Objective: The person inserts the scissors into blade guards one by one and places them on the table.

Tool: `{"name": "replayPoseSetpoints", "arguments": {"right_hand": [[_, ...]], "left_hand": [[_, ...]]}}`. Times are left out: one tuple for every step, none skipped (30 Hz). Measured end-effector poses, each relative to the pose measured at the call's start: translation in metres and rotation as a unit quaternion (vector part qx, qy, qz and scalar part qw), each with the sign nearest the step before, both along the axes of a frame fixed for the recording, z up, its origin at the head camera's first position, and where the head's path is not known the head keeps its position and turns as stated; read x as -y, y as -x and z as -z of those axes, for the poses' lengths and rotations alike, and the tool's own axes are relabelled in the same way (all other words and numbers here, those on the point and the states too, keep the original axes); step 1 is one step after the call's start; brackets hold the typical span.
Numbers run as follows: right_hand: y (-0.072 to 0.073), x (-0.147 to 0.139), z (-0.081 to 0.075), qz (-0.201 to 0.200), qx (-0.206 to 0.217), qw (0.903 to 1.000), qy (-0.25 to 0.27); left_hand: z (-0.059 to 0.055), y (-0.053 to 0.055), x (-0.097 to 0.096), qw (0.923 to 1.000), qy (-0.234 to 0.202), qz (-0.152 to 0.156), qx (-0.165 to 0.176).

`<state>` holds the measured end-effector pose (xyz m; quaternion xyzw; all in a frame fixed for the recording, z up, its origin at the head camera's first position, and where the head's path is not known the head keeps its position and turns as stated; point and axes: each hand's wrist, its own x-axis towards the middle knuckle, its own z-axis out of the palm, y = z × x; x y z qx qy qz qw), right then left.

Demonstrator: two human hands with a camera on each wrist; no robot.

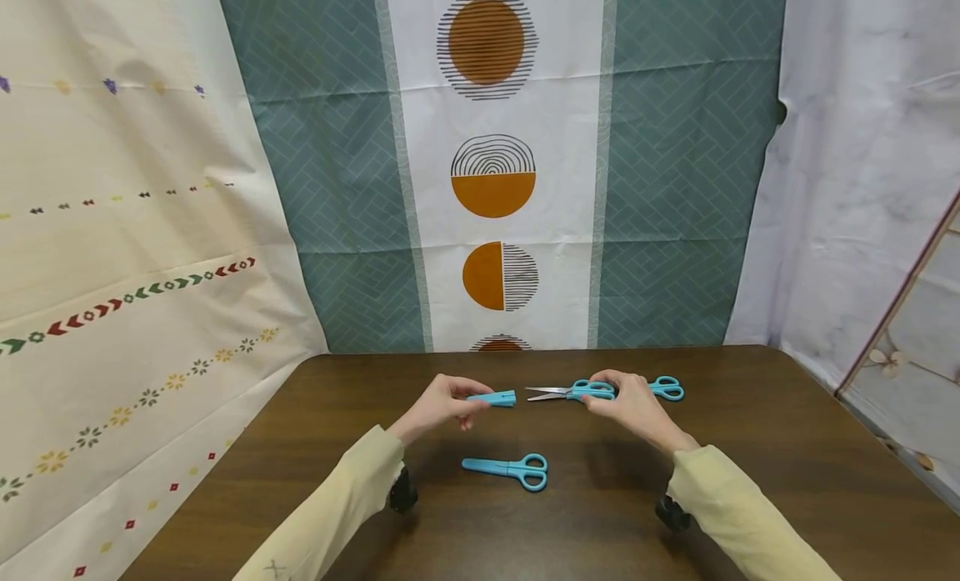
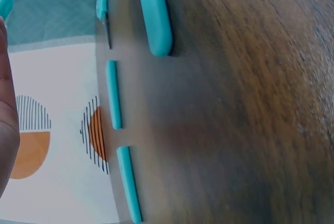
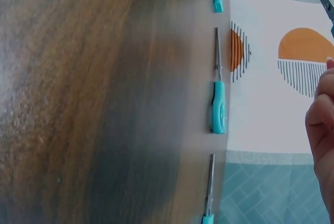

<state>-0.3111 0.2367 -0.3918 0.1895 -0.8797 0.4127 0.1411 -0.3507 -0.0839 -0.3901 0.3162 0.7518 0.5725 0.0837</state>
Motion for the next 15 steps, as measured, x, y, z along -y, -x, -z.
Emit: {"name": "replayPoseSetpoints", "arguments": {"right_hand": [[0.0, 0.0, 0.0, -0.003, 0.0, 1.0, 0.002], [-0.001, 0.0, -0.001, -0.006, 0.0, 1.0, 0.004], [-0.001, 0.0, -0.001, -0.009, 0.001, 0.9999, 0.007], [-0.001, 0.0, -0.002, -0.013, 0.004, 0.9999, 0.011], [-0.001, 0.0, -0.002, -0.017, 0.005, 0.9998, 0.012], [-0.001, 0.001, -0.003, -0.022, 0.009, 0.9996, 0.017], [-0.001, 0.001, -0.003, -0.026, 0.014, 0.9993, 0.021], [-0.001, 0.001, -0.004, -0.031, 0.017, 0.9991, 0.025], [-0.001, 0.001, -0.005, -0.035, 0.02, 0.9988, 0.028], [0.0, 0.001, -0.006, -0.039, 0.022, 0.9986, 0.03], [0.0, 0.002, -0.007, -0.042, 0.023, 0.9984, 0.032], [0.0, 0.002, -0.007, -0.045, 0.025, 0.9981, 0.035], [0.0, 0.002, -0.008, -0.047, 0.024, 0.998, 0.035], [0.0, 0.003, -0.009, -0.05, 0.024, 0.9978, 0.036], [-0.001, 0.003, -0.01, -0.052, 0.023, 0.9977, 0.037]], "left_hand": [[-0.001, 0.0, 0.0, 1.0, -0.001, 0.002, -0.001], [-0.002, -0.001, 0.0, 1.0, -0.003, 0.005, -0.002], [-0.003, -0.001, 0.001, 1.0, -0.002, 0.007, -0.003], [-0.004, -0.002, 0.001, 0.9999, -0.002, 0.009, -0.004], [-0.005, -0.002, 0.001, 0.9999, -0.002, 0.011, -0.006], [-0.007, -0.002, 0.002, 0.9999, -0.004, 0.014, -0.007], [-0.008, -0.002, 0.002, 0.9998, -0.006, 0.016, -0.009], [-0.009, -0.002, 0.003, 0.9997, -0.008, 0.019, -0.01], [-0.01, -0.002, 0.003, 0.9997, -0.01, 0.02, -0.011], [-0.011, -0.002, 0.004, 0.9996, -0.013, 0.022, -0.011], [-0.012, -0.002, 0.005, 0.9995, -0.015, 0.024, -0.012], [-0.012, -0.002, 0.006, 0.9994, -0.017, 0.027, -0.013], [-0.013, -0.001, 0.007, 0.9993, -0.018, 0.029, -0.013], [-0.014, -0.001, 0.008, 0.9992, -0.018, 0.032, -0.013], [-0.014, -0.001, 0.008, 0.9991, -0.018, 0.035, -0.012]]}}
